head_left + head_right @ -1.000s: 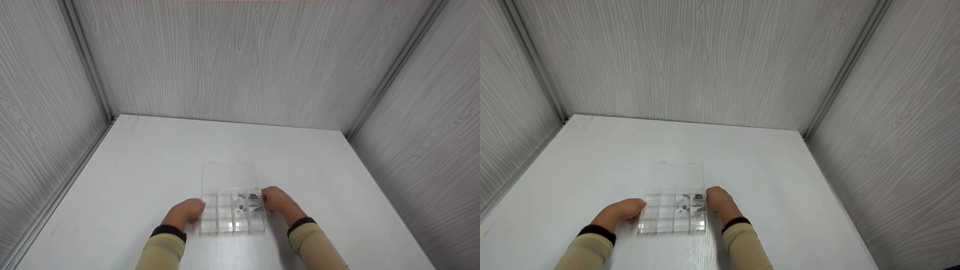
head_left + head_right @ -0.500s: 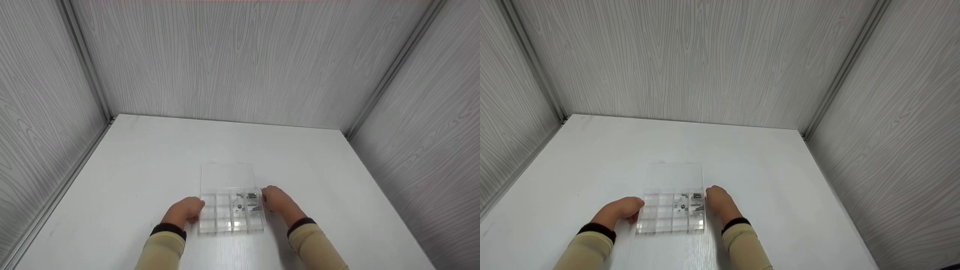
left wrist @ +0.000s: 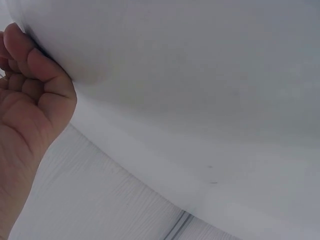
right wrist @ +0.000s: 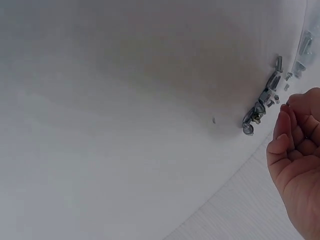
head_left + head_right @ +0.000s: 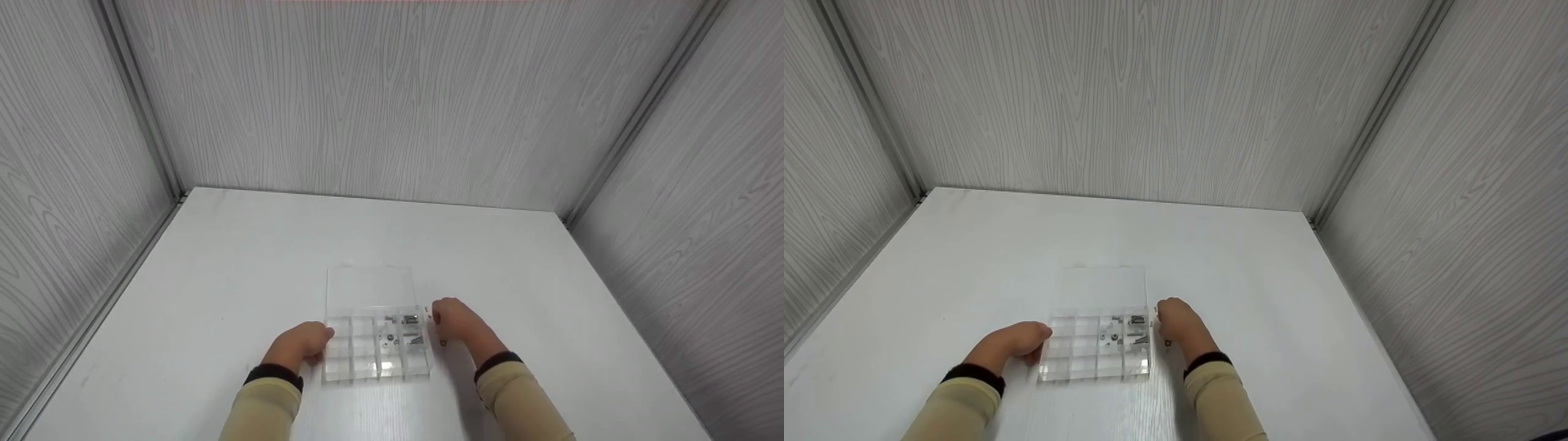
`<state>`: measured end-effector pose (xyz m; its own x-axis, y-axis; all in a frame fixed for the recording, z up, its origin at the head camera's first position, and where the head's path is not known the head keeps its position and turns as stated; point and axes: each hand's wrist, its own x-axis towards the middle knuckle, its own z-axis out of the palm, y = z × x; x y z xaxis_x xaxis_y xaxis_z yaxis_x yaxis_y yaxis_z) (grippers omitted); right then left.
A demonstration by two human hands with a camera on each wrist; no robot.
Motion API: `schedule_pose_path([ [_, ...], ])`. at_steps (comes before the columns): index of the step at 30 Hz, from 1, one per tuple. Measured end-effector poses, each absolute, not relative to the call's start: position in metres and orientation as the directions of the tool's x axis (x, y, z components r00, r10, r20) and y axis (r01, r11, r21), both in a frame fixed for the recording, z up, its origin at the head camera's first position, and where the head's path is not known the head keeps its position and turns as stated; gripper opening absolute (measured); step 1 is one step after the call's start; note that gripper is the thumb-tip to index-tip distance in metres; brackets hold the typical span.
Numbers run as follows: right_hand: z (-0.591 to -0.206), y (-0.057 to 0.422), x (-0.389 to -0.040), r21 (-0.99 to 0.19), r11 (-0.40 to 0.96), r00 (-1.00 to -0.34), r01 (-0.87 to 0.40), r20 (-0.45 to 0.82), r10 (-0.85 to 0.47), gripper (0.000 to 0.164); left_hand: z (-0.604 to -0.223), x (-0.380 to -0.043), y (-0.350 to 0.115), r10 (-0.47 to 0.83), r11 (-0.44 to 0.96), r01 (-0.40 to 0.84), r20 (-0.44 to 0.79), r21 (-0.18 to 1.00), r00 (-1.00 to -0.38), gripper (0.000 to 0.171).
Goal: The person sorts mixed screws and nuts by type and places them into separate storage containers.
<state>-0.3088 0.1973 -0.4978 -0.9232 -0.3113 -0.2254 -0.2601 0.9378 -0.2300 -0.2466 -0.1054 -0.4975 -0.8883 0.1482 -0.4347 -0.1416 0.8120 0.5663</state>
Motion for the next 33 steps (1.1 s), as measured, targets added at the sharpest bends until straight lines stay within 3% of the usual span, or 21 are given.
schedule_pose_path([
  [16, -0.466, 0.187, -0.309, -0.316, 0.849, -0.878, -0.423, -0.089, -0.471, 0.013, -0.500, -0.248, -0.105, 0.151, 0.814, -0.142, -0.441, 0.564, -0.885, 0.045],
  [33, -0.464, 0.143, -0.296, -0.332, 0.764, -0.784, -0.554, -0.101, -0.612, 0.016, -0.502, -0.250, -0.097, 0.160, 0.830, -0.120, -0.438, 0.545, -0.885, 0.051],
])
